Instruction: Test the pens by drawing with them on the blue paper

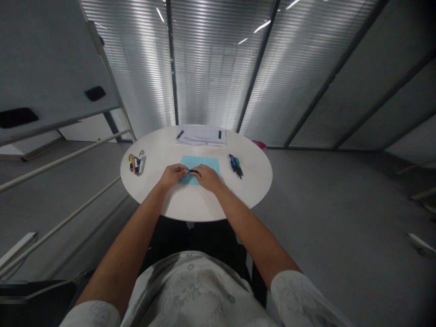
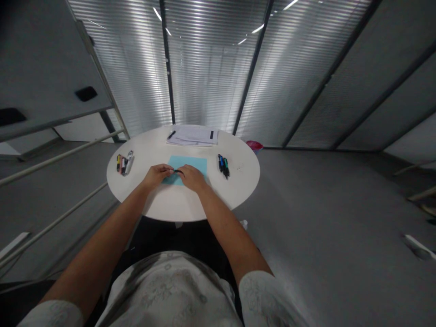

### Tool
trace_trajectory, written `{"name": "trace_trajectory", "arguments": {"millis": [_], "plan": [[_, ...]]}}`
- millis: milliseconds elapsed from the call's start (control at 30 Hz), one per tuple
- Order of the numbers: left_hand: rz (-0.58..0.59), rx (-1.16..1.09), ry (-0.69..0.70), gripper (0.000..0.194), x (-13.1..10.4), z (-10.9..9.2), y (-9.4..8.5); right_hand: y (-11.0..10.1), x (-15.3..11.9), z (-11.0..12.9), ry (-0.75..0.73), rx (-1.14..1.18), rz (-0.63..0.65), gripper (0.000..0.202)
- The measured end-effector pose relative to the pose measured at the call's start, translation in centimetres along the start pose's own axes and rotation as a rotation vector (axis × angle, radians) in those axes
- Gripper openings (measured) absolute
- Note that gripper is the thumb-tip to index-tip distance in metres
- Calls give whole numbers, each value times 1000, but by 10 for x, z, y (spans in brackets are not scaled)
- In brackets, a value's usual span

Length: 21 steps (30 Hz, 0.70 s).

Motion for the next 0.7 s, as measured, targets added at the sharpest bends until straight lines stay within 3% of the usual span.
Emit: {"name": "trace_trajectory", "arguments": {"millis": [267, 467, 700], "plan": [[18, -5, -5, 38, -3, -5, 0, -5, 1, 8, -29, -69, 26, 27], [26, -46, 47, 40, 0, -2, 0, 0, -1, 4, 117, 78, 4, 24], [60, -13, 54, 39, 2, 1, 0, 1, -2, 1, 12, 128, -10, 8]]}}
Point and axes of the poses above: each hand's wrist, its own x-axis towards the middle knuckle, its own y-axis out of the palm, z = x × y, the point moved 2 cm from there along x, towards the middle knuckle, and after that the axes turned 1 degree about -y, right-handed, at the moved point
